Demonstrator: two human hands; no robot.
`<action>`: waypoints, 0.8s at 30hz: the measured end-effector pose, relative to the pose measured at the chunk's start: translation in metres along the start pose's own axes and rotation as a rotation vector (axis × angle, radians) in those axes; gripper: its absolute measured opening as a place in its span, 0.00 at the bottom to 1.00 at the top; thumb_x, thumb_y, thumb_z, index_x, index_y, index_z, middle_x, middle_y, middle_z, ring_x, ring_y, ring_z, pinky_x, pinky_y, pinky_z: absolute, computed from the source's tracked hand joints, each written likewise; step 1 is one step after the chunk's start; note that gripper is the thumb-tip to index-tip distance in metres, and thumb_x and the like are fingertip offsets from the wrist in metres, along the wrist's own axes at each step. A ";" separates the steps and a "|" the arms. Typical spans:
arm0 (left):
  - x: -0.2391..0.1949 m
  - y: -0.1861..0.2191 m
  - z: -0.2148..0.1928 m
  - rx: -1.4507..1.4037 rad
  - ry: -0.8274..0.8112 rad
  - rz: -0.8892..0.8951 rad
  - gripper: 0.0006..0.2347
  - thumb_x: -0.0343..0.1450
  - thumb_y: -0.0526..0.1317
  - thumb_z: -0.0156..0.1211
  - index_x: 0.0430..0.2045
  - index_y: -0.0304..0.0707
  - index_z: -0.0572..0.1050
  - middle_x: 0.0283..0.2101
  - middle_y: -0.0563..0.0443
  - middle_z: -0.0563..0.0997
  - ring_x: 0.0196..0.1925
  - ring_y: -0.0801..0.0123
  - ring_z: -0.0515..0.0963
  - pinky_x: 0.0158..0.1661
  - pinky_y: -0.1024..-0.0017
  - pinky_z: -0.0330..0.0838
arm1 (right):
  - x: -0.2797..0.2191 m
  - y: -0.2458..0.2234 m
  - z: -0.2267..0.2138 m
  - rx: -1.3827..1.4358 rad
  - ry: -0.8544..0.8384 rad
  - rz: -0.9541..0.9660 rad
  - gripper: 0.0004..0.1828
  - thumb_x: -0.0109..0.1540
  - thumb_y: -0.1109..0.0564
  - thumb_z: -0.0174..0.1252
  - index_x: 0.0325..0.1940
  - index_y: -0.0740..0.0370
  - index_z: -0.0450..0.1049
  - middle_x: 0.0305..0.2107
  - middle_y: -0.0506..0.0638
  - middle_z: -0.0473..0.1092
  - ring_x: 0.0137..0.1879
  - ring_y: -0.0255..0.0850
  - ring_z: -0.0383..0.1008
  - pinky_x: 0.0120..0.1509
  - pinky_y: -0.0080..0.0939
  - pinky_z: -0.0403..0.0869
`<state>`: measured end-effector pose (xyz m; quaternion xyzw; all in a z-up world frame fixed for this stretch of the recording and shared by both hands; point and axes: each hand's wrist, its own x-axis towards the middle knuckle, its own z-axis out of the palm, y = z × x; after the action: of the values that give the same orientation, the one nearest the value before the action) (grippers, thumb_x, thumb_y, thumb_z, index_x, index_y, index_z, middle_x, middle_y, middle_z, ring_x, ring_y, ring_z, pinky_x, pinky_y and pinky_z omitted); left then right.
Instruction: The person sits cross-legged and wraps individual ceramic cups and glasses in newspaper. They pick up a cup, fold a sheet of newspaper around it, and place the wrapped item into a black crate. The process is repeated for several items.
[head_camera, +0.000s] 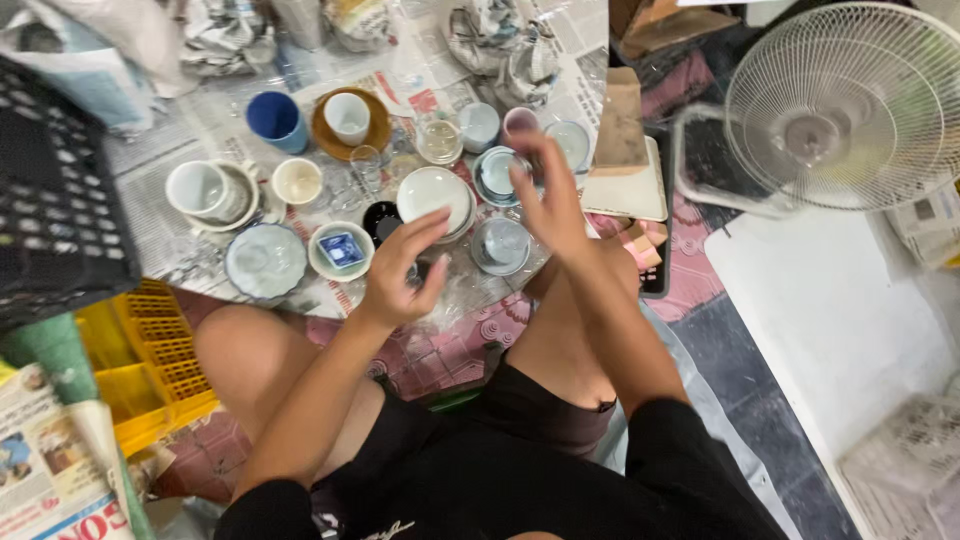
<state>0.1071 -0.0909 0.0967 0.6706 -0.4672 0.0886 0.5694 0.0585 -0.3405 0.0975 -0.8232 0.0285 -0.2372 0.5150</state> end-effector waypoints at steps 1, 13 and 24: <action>-0.007 -0.004 0.000 -0.004 -0.005 -0.010 0.18 0.68 0.28 0.61 0.54 0.30 0.72 0.60 0.37 0.77 0.61 0.51 0.81 0.60 0.61 0.75 | 0.019 0.014 -0.005 -0.099 -0.008 -0.066 0.12 0.69 0.61 0.55 0.57 0.63 0.70 0.53 0.54 0.71 0.57 0.46 0.72 0.59 0.39 0.71; -0.015 -0.026 0.021 -0.029 -0.096 -0.008 0.18 0.67 0.28 0.63 0.52 0.33 0.72 0.60 0.38 0.77 0.57 0.52 0.82 0.55 0.62 0.78 | 0.128 0.182 -0.027 -0.541 -0.093 0.198 0.21 0.72 0.40 0.49 0.41 0.51 0.83 0.61 0.56 0.71 0.65 0.56 0.70 0.70 0.57 0.66; -0.009 -0.027 0.022 -0.097 -0.200 -0.037 0.19 0.66 0.27 0.63 0.53 0.35 0.73 0.59 0.40 0.77 0.55 0.53 0.82 0.52 0.64 0.78 | 0.123 0.185 -0.002 -0.816 -0.113 0.158 0.16 0.68 0.48 0.55 0.40 0.58 0.84 0.50 0.48 0.77 0.67 0.56 0.64 0.71 0.76 0.43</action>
<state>0.1128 -0.1068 0.0651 0.6563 -0.5130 -0.0120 0.5532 0.2034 -0.4644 -0.0168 -0.9666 0.1551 -0.1207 0.1643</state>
